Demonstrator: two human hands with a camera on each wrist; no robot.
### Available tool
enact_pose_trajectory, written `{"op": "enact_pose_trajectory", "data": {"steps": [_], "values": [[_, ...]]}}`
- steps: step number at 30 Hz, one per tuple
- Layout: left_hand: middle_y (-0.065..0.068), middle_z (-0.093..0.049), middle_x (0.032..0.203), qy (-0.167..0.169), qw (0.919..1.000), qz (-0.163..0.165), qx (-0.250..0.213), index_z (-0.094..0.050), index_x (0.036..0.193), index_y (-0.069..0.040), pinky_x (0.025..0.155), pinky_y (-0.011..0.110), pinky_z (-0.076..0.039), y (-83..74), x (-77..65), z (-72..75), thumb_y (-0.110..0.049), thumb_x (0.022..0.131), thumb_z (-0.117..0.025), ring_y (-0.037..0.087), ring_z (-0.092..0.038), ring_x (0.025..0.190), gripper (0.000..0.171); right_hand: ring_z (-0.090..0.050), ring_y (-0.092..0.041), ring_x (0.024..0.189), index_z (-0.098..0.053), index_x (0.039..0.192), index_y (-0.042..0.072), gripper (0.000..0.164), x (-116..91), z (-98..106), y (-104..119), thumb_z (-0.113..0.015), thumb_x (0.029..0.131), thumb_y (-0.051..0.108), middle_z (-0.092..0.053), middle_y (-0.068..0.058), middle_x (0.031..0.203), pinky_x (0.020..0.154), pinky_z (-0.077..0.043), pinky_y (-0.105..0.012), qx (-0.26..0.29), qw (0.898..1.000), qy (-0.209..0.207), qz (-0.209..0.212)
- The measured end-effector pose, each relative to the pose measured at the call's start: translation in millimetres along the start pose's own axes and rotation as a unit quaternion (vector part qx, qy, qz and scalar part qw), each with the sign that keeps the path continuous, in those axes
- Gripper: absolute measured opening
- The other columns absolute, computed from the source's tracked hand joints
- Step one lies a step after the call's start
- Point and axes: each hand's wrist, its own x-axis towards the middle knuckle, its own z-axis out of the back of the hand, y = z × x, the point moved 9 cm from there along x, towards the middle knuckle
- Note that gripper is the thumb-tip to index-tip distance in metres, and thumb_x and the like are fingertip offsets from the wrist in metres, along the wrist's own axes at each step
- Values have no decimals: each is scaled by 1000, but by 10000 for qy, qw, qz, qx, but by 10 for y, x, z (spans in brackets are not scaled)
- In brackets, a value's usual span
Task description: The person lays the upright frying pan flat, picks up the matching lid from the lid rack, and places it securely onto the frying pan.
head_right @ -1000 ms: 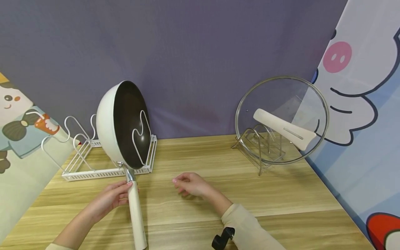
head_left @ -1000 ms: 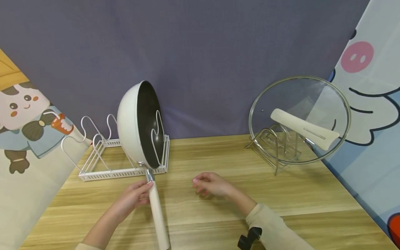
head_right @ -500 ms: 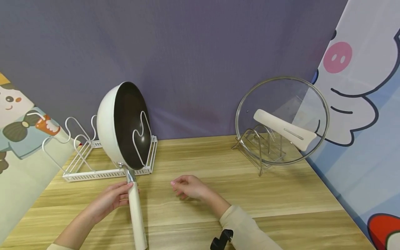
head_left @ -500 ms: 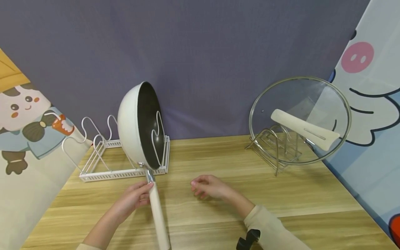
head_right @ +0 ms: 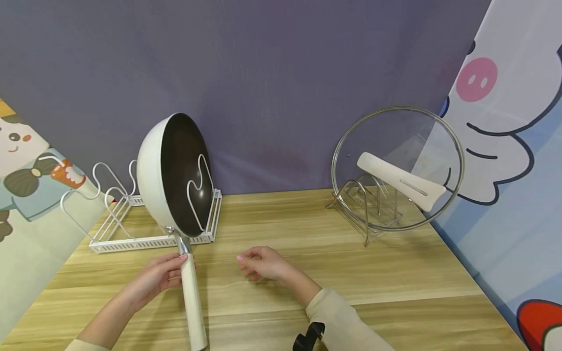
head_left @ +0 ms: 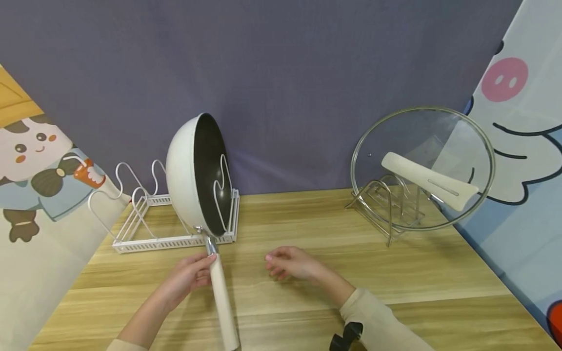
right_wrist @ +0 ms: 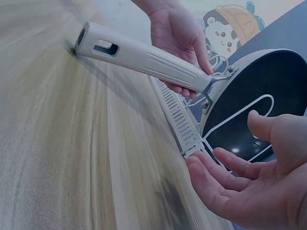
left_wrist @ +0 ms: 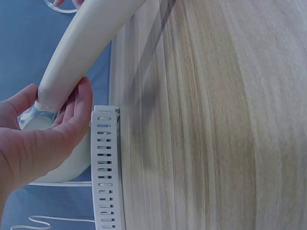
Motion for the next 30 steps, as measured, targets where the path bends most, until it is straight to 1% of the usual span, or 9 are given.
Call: {"op": "enact_pose_trajectory", "data": {"steps": [9, 13, 15, 18, 20, 23, 25, 30], "values": [[-3, -71, 104, 16, 10000, 6, -96, -30, 136, 19, 86, 22, -55, 8, 7, -7, -29, 101, -45, 2, -66, 91, 61, -68, -31, 95, -54, 124, -6, 45, 26, -69, -32, -52, 98, 30, -66, -26, 114, 80, -59, -35, 94, 9999, 43, -33], [-2, -71, 105, 45, 9999, -33, -128, -30, 136, 19, 87, 23, -55, 10, 10, -10, -28, 101, -44, 2, -66, 93, 61, -68, -32, 96, -54, 124, -7, 45, 27, -106, -23, -53, 98, 30, -65, -27, 114, 80, -59, -36, 177, 9998, 70, -17], [-3, -71, 105, 97, 9998, -75, -162, -33, 134, 18, 87, 23, -56, 9, 11, -13, -29, 101, -44, 3, -66, 94, 58, -68, -33, 96, -53, 124, -7, 45, 28, -123, -21, -53, 98, 29, -65, -26, 114, 81, -59, -37, 202, 9998, 77, -14], [-5, -71, 102, 271, 9991, -147, -278, -44, 128, 11, 88, 24, -55, 9, 8, -31, -29, 102, -44, 5, -66, 96, 48, -68, -33, 96, -54, 124, -6, 44, 35, -148, -25, -53, 98, 30, -66, -26, 113, 80, -59, -37, 215, 9997, 75, -29], [-7, -71, 100, 422, 9983, -171, -377, -52, 121, 2, 88, 25, -55, 13, 4, -49, -29, 102, -43, 7, -66, 97, 37, -68, -32, 95, -54, 124, -6, 44, 38, -166, -26, -53, 98, 29, -66, -26, 113, 80, -59, -37, 228, 9997, 85, -31], [-9, -71, 99, 603, 9969, -162, -474, -56, 112, -10, 89, 26, -54, 29, 5, -77, -29, 102, -42, 7, -67, 97, 26, -68, -32, 94, -54, 123, -7, 44, 38, -188, -15, -52, 98, 29, -66, -26, 112, 81, -59, -38, 252, 9996, 103, -20], [-8, -71, 101, 696, 9961, -184, -518, -57, 111, -12, 90, 26, -54, 30, 10, -93, -30, 103, -41, 7, -66, 98, 25, -68, -32, 94, -54, 123, -7, 44, 36, -203, -3, -52, 98, 29, -66, -26, 112, 81, -59, -39, 275, 9995, 122, -7], [-8, -70, 103, 887, 9938, -226, -637, -56, 115, -10, 91, 24, -53, 19, 23, -125, -30, 103, -39, 5, -66, 100, 29, -69, -33, 94, -54, 123, -7, 44, 49, -239, 11, -52, 98, 28, -66, -26, 112, 81, -60, -39, 287, 9994, 178, 28]]}}
